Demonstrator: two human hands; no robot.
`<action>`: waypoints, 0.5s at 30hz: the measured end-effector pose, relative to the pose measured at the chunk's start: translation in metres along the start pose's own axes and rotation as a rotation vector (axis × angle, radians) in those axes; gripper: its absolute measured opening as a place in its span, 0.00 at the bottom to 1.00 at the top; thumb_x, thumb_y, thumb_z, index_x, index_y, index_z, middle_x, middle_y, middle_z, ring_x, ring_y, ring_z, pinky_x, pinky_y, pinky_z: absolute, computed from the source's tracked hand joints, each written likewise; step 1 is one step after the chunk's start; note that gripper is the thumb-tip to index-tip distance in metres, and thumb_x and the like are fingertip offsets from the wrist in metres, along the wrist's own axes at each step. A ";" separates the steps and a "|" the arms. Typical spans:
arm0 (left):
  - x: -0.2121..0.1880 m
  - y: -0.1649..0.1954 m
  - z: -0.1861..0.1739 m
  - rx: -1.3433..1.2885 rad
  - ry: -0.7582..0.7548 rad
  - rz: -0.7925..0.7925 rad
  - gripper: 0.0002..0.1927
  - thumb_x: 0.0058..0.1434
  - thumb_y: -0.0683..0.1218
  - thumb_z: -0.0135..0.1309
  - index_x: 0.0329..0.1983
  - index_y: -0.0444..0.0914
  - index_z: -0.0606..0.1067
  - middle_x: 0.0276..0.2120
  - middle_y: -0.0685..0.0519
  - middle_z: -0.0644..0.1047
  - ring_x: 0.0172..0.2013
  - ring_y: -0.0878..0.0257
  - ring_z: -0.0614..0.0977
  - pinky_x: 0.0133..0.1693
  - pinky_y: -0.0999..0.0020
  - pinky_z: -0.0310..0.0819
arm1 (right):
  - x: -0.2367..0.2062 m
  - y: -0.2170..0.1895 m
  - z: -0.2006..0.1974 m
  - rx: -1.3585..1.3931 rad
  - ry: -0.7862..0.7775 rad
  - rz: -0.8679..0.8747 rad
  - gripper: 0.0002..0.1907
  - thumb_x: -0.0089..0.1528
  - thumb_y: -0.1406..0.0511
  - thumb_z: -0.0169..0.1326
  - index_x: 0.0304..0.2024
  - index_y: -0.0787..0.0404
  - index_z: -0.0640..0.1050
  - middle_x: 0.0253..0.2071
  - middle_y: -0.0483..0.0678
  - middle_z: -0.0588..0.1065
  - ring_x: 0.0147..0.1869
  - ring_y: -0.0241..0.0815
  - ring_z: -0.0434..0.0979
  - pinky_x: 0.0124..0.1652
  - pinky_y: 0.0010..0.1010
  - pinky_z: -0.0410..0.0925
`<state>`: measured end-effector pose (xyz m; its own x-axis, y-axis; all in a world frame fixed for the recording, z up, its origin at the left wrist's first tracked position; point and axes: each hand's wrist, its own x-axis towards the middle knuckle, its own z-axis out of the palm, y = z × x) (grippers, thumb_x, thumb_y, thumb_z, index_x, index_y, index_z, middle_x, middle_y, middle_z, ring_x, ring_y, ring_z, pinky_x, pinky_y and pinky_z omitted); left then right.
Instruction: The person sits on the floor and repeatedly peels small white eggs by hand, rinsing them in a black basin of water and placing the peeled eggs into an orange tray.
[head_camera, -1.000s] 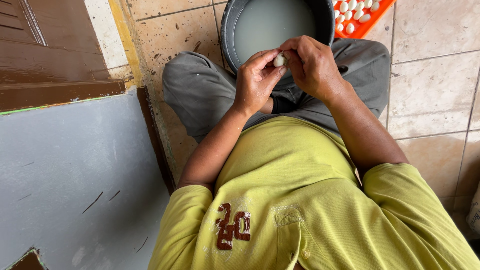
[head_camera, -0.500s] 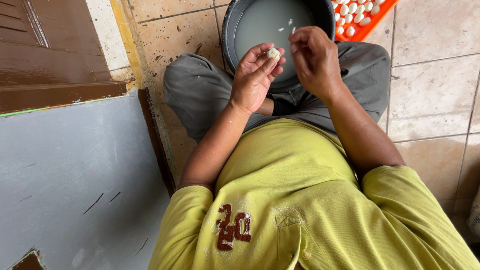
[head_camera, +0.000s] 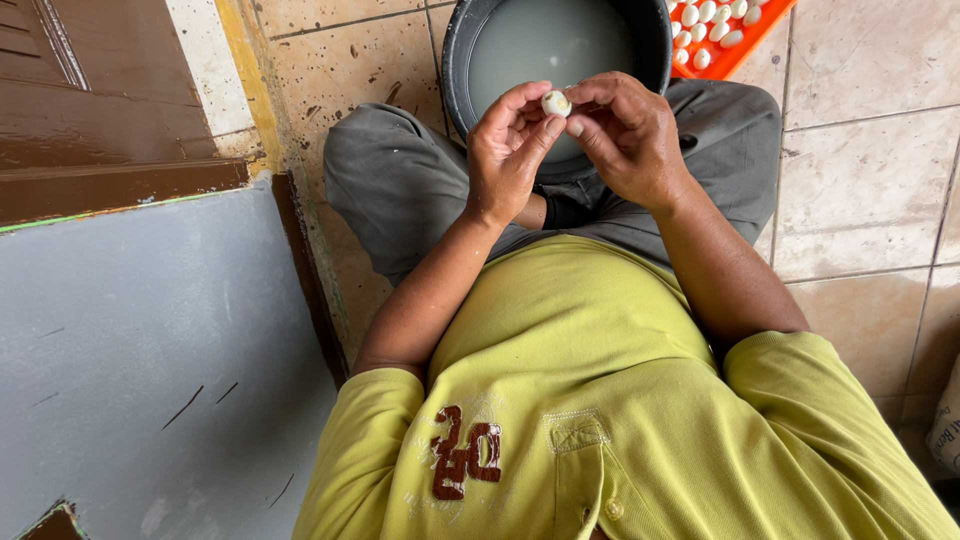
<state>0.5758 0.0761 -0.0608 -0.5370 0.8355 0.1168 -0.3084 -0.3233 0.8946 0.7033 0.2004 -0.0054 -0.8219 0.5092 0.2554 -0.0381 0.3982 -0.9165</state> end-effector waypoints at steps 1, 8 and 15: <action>0.001 0.001 0.000 0.009 0.017 -0.016 0.20 0.71 0.36 0.57 0.65 0.33 0.69 0.50 0.47 0.79 0.51 0.62 0.83 0.58 0.68 0.81 | 0.001 0.000 -0.001 0.002 0.001 -0.015 0.07 0.72 0.72 0.60 0.51 0.68 0.76 0.47 0.51 0.77 0.51 0.39 0.80 0.49 0.26 0.75; 0.011 0.000 0.003 -0.037 0.000 -0.034 0.15 0.72 0.36 0.57 0.61 0.32 0.72 0.48 0.46 0.80 0.51 0.61 0.83 0.57 0.64 0.83 | 0.013 0.003 -0.009 -0.163 0.014 -0.066 0.03 0.73 0.73 0.59 0.49 0.67 0.79 0.44 0.51 0.79 0.47 0.39 0.81 0.45 0.28 0.74; 0.017 -0.001 0.005 -0.020 0.009 -0.032 0.15 0.72 0.38 0.57 0.60 0.33 0.72 0.48 0.46 0.80 0.51 0.61 0.83 0.56 0.65 0.84 | 0.018 0.001 -0.015 0.128 -0.022 0.055 0.04 0.75 0.75 0.53 0.50 0.69 0.78 0.46 0.52 0.77 0.48 0.39 0.82 0.49 0.27 0.79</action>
<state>0.5713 0.0927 -0.0578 -0.5332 0.8418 0.0843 -0.3410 -0.3050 0.8892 0.6974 0.2215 0.0034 -0.8370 0.5101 0.1979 -0.0635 0.2686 -0.9611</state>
